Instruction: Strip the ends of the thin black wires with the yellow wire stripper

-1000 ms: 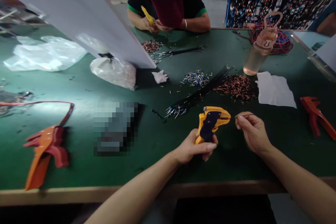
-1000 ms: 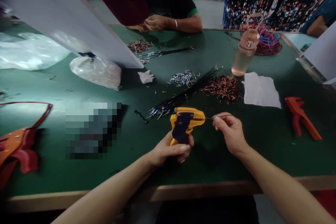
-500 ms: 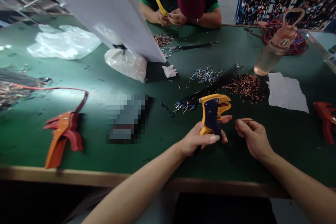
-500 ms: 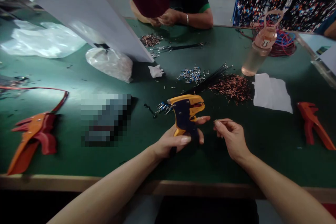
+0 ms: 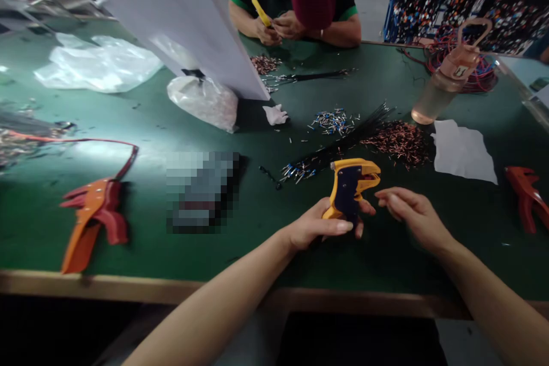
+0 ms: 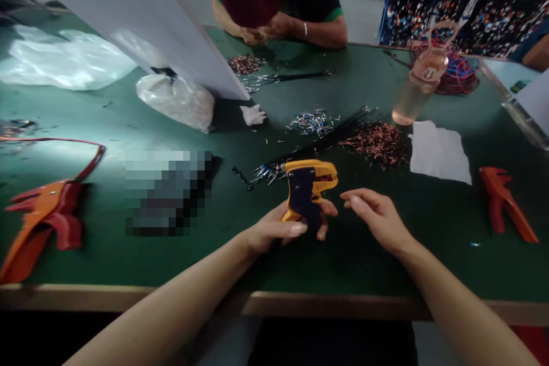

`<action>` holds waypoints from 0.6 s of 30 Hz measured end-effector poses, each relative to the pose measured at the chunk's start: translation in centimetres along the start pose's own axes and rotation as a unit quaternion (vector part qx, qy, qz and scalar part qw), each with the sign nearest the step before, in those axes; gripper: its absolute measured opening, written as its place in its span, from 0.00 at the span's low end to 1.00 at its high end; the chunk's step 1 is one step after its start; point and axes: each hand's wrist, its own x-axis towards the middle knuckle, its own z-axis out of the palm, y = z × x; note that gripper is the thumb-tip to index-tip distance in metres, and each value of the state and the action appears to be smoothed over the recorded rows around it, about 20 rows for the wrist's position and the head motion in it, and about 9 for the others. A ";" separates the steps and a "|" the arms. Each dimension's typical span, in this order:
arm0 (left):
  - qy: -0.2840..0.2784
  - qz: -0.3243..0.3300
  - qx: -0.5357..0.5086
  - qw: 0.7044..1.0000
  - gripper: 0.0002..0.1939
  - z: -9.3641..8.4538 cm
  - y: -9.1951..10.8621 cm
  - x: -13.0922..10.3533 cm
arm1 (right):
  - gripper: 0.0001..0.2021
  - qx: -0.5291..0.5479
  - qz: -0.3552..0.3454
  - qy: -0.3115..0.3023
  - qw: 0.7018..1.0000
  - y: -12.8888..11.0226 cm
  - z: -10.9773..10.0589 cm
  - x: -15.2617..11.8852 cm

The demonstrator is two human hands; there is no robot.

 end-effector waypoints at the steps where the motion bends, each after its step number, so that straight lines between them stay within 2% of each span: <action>1: -0.017 -0.013 0.012 1.000 0.25 -0.1 -0.1 0.0 | 0.17 -0.031 -0.005 -0.010 0.999 0.3 0.4 0.2; 4: -0.064 -0.049 0.037 0.996 0.26 -0.4 -0.3 0.0 | 0.16 -0.038 -0.018 -0.067 0.997 1.1 1.3 0.3; 6: -0.080 -0.060 0.031 0.995 0.27 -0.5 -0.4 0.0 | 0.16 -0.034 -0.030 -0.072 0.996 1.5 1.4 0.3; 12: -0.046 -0.057 -0.044 0.996 0.24 0.1 -0.5 -0.2 | 0.14 -0.120 -0.088 -0.037 0.988 1.9 1.1 0.4; 15: -0.024 -0.054 -0.078 0.995 0.22 0.4 -0.6 0.0 | 0.14 -0.121 -0.108 -0.003 0.987 2.0 1.7 0.4; 18: -0.010 -0.050 -0.103 0.993 0.22 0.5 -0.8 0.2 | 0.14 -0.106 -0.097 0.029 0.989 1.9 2.3 0.4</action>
